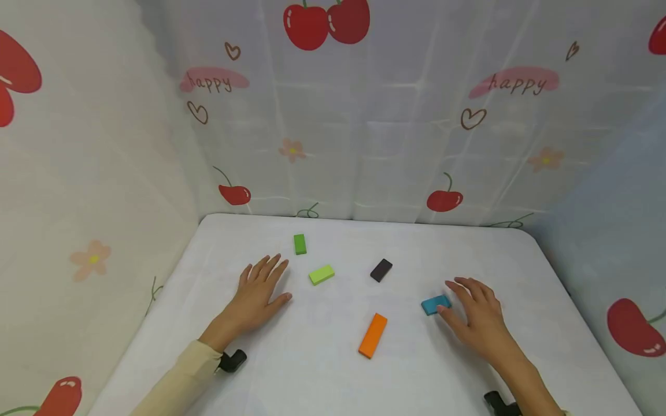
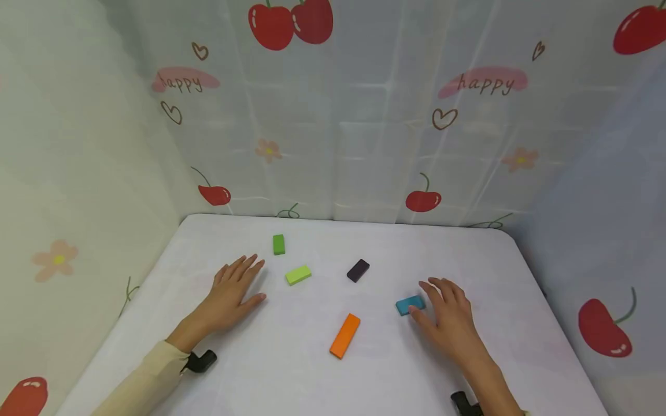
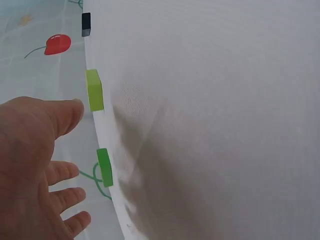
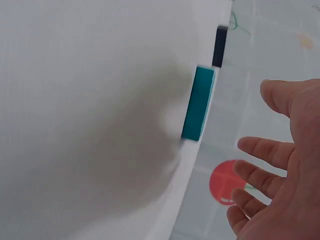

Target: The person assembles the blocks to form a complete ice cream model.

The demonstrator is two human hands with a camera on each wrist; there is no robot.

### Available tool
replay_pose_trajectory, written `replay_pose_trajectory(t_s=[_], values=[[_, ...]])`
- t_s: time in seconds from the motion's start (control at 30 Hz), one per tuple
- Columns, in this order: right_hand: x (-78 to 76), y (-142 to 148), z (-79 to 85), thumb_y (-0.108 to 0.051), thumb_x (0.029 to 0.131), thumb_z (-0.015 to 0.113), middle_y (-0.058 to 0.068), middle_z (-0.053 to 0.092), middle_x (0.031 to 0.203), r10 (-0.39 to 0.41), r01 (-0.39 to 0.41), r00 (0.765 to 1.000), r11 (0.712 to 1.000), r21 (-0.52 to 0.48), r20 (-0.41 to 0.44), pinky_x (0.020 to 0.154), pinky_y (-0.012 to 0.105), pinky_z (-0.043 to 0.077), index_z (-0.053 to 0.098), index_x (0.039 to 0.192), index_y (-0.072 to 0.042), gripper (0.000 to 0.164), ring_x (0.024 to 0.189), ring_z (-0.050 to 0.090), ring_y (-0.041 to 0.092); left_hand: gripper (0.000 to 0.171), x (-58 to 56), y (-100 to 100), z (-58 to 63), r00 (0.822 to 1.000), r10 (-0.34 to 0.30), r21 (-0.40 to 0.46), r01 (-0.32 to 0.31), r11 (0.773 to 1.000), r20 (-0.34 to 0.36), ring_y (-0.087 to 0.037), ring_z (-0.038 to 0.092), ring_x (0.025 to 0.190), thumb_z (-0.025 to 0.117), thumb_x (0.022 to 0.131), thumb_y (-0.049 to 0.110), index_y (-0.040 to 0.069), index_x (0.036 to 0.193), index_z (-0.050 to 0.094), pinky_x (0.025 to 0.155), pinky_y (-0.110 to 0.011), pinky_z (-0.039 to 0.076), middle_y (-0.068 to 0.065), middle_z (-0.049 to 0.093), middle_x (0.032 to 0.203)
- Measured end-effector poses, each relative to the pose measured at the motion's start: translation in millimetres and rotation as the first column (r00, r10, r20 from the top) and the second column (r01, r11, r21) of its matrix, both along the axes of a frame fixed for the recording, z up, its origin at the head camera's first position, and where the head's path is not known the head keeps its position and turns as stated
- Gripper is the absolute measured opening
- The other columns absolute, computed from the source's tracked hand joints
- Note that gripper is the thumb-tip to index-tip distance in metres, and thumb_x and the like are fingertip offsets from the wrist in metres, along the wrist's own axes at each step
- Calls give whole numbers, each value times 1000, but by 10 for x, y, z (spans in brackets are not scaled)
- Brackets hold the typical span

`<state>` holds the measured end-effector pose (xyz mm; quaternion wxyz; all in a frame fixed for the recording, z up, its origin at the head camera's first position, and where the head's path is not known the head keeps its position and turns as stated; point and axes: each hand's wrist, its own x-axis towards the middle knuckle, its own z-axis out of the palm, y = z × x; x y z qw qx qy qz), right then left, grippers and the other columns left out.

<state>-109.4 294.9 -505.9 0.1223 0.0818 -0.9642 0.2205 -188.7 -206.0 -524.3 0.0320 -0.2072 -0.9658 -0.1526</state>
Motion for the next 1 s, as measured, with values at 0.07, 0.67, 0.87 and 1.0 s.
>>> replay_pose_trajectory(t_s=[0.07, 0.67, 0.87, 1.0], values=[[40, -74, 11, -36, 99, 77, 25, 53, 152, 4, -4, 1000, 1000, -21, 16, 106, 75, 32, 61, 146, -7, 57, 144, 36, 51, 80, -23, 31, -9, 1000, -5, 27, 5, 1000, 17, -39, 27, 165, 69, 104, 49, 19, 170, 35, 127, -71, 21, -10, 32, 177], [288, -665, 6, -35, 97, 82, -3, 77, 114, -30, 82, 943, 986, -145, 332, 81, 24, 58, 77, 123, -16, 33, 90, 64, 6, 46, -324, 293, -10, 988, 38, 195, -66, 979, 147, -29, 64, 128, 69, 105, 39, 15, 144, 67, 110, -55, 50, -6, 70, 141], [324, -889, -12, -37, 95, 84, -11, 72, 103, -1, 60, 933, 986, -153, 361, 79, 21, 55, 76, 114, -22, 26, 86, 58, 5, 38, -388, 374, 25, 989, 32, 167, -56, 984, 144, -23, 65, 118, 70, 104, 35, 15, 136, 72, 101, -47, 55, -3, 72, 129], [331, -1035, -35, -38, 93, 85, -12, 72, 104, 14, 33, 946, 989, -141, 323, 78, 21, 54, 76, 116, -21, 29, 83, 56, 3, 36, -427, 402, 41, 989, 29, 171, -55, 984, 147, -21, 65, 111, 72, 103, 33, 14, 134, 73, 96, -44, 56, -2, 72, 120]])
